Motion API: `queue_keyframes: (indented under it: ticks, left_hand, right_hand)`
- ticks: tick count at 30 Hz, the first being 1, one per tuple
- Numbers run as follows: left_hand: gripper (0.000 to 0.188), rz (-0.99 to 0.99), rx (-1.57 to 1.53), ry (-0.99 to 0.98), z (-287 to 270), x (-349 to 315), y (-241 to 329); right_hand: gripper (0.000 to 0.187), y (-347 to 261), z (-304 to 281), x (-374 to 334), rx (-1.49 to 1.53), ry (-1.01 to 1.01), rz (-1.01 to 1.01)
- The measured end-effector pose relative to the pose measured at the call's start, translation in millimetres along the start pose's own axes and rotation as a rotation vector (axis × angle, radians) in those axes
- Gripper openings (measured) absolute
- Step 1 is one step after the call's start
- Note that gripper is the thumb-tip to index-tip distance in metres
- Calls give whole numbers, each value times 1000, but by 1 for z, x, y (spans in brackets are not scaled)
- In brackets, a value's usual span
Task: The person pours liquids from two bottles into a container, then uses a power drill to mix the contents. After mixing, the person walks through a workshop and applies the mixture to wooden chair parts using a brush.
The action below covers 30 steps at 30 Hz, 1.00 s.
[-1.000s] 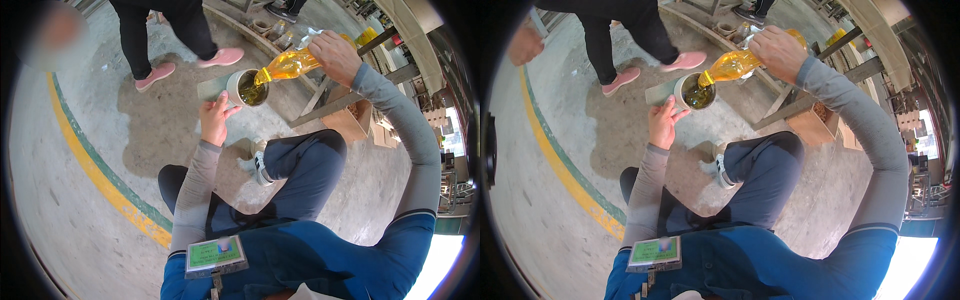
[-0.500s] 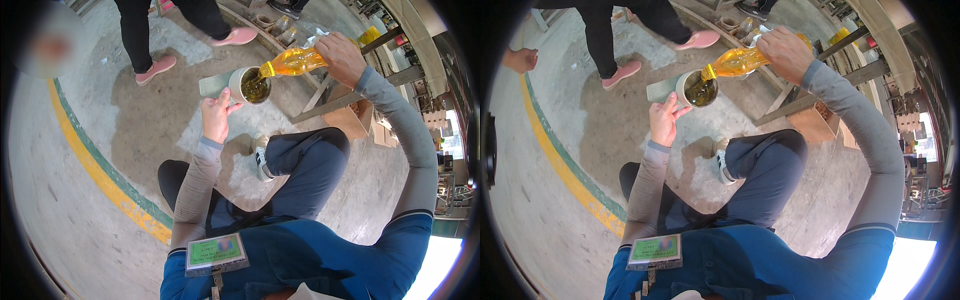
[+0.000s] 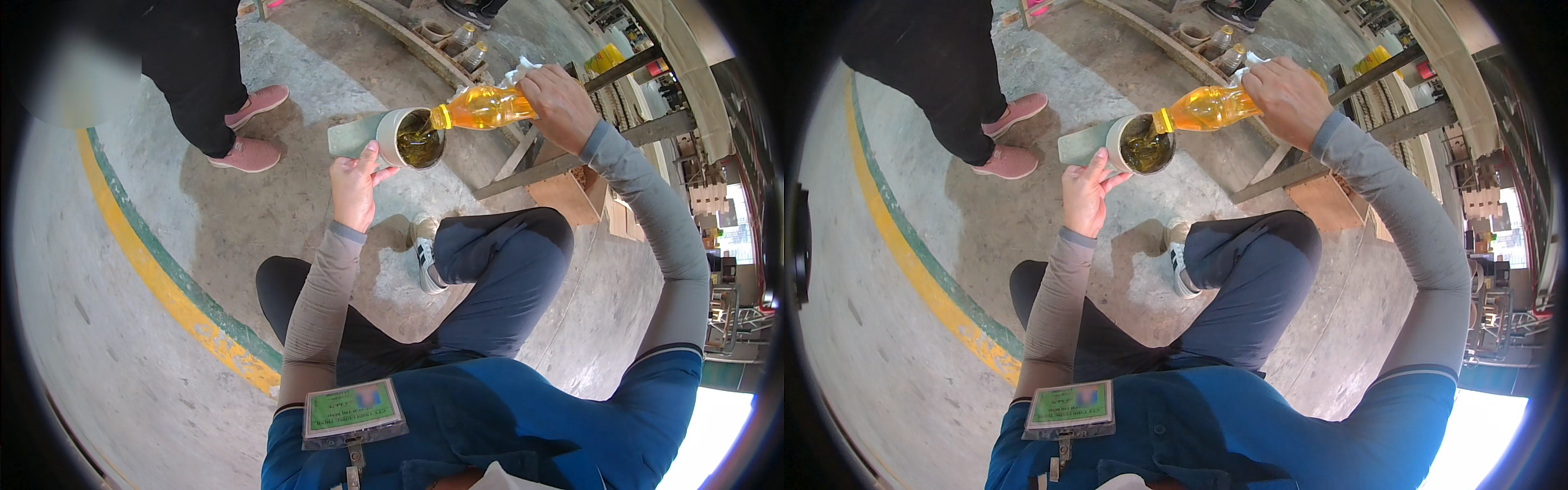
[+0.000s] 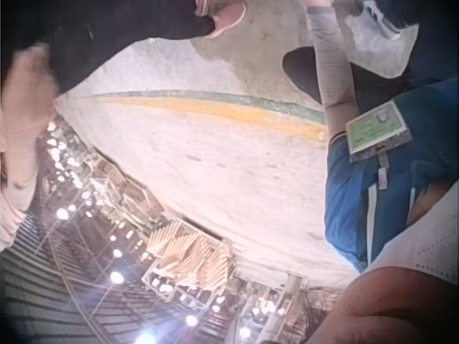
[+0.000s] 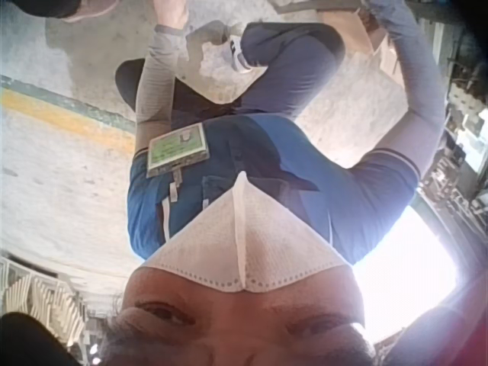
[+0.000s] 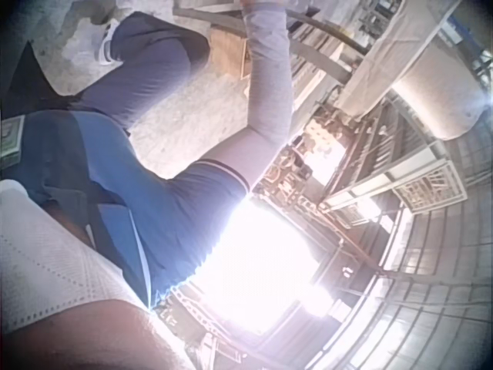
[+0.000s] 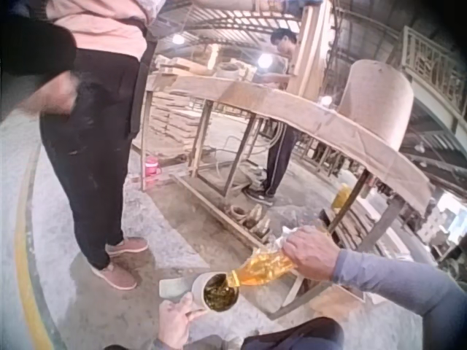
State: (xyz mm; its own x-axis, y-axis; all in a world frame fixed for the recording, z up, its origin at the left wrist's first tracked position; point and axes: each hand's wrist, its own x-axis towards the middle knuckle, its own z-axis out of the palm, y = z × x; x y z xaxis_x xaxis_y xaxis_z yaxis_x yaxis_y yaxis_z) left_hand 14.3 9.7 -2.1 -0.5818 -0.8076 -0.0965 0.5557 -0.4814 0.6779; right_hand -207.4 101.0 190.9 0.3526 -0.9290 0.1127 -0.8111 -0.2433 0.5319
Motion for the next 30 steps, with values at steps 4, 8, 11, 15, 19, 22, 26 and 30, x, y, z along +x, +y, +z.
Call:
queue_keyframes:
  ticks: [4,8,11,15,19,22,26,30]
  left_hand:
    - [23,4,-7,-5,2,-1,2]
    - [24,24,-3,-10,1,-1,3]
    - [24,46,32,-23,-1,-2,3]
    - [22,150,157,31,8,-7,1]
    - [21,170,174,95,17,-7,4]
    - [22,148,210,114,16,-7,3]
    - [22,94,305,118,7,-3,-4]
    - [26,30,293,100,5,-2,-13]
  right_hand:
    - [17,-2,4,-3,-20,-17,23]
    - [22,-4,5,-4,10,15,37]
    - [23,-6,5,-6,48,71,18]
    - [22,-10,10,-8,76,108,27]
    - [33,-12,11,-7,87,31,54]
    - [37,-12,10,-7,63,6,39]
    - [19,-15,4,0,-41,36,-20]
    - [20,-18,0,-2,-138,-47,-38]
